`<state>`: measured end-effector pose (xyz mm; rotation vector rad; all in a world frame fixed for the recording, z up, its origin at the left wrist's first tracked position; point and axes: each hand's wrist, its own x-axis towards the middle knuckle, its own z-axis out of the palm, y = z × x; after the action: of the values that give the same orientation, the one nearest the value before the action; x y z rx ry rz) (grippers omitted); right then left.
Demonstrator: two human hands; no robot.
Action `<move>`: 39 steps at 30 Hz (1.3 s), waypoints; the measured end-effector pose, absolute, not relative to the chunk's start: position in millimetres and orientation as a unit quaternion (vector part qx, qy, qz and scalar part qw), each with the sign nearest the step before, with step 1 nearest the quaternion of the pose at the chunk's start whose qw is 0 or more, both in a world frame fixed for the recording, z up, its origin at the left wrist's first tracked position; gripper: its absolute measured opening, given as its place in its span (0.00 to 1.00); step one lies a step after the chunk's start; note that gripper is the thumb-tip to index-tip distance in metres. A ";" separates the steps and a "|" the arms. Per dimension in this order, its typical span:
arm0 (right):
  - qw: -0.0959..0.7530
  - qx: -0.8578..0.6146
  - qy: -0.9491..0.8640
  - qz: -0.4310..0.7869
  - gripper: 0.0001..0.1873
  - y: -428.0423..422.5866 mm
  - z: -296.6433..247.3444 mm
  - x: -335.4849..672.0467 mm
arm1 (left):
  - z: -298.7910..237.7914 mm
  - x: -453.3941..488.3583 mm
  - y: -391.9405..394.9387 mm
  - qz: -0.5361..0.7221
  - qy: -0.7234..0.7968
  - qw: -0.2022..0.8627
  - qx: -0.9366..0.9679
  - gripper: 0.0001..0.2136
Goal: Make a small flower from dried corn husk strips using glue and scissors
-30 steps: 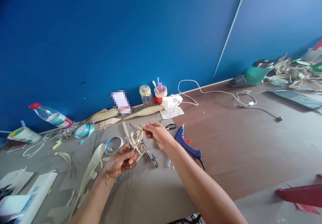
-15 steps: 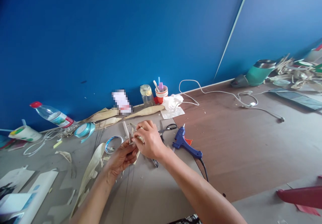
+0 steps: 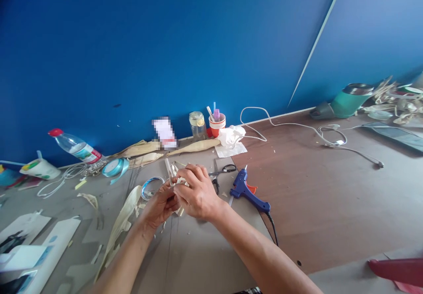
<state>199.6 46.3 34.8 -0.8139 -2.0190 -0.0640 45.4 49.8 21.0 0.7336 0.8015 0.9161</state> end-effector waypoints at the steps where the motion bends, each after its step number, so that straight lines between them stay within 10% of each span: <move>1: 0.465 -0.320 -0.825 -0.022 0.06 45.3 35.4 199.7 | 20.6 44.9 49.9 0.424 0.367 0.758 0.332 0.13; 10: 0.592 -0.422 -0.683 0.073 0.09 49.8 44.9 210.6 | 22.5 47.4 47.0 0.431 0.415 0.723 0.345 0.15; 22: 0.443 -0.541 -0.715 -0.015 0.07 52.5 30.4 191.4 | 13.5 59.9 42.3 0.440 0.449 0.651 0.425 0.11; 39: 0.511 -0.524 -0.681 0.001 0.06 56.4 30.2 193.3 | 18.2 60.1 42.5 0.433 0.463 0.652 0.416 0.16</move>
<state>193.3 56.4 30.2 -1.2604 -1.6394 0.0033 60.1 42.5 18.2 0.9444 1.0510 0.9830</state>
